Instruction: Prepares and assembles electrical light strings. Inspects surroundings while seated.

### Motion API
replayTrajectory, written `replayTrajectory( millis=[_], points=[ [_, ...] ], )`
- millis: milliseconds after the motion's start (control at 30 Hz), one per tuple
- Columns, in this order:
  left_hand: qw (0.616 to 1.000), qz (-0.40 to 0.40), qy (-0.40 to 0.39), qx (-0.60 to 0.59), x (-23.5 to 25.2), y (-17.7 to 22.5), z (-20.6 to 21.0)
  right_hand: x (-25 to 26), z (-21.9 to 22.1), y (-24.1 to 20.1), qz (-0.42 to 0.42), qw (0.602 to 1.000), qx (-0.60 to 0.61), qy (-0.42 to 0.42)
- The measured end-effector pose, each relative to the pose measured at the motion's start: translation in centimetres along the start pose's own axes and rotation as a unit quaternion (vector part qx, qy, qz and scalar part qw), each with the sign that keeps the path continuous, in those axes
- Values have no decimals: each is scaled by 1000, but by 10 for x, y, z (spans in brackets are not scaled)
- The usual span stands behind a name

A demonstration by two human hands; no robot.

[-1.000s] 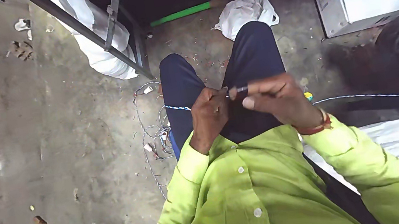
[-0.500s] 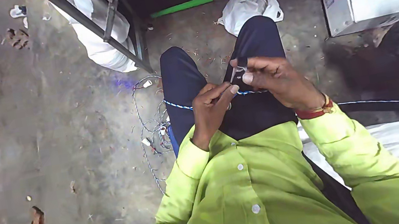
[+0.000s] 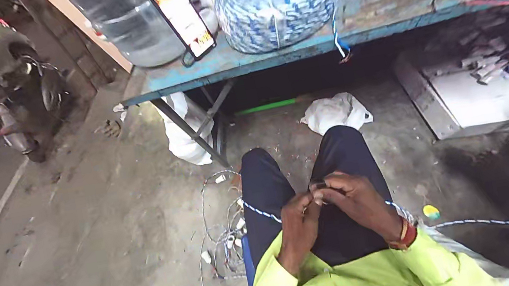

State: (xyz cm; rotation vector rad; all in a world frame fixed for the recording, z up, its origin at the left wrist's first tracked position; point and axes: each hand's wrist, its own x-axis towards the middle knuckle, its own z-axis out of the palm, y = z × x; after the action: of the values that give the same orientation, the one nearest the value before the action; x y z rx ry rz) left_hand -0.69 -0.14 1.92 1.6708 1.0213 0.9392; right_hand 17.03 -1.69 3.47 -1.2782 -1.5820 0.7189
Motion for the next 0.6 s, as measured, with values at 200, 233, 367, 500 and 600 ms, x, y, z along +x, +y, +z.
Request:
replayTrajectory(
  millis=[200, 233, 367, 500, 600],
  points=[
    [996, -29, 63, -47, -1, 8, 11, 4, 0, -1, 15, 999, 27, 9],
    [996, -31, 74, -50, 2, 10, 12, 7, 4, -1, 21, 999, 22, 33],
    [996, -21, 85, 0, 29, 9, 14, 39, 7, 2, 66, 995, -45, 53],
    [998, -24, 42, 31, 48, 11, 13, 75, 3, 9, 89, 979, -182, 31],
    [992, 80, -96, 16, 7, 36, 33, 115, -39, 47, 170, 935, -308, 43]
  ],
)
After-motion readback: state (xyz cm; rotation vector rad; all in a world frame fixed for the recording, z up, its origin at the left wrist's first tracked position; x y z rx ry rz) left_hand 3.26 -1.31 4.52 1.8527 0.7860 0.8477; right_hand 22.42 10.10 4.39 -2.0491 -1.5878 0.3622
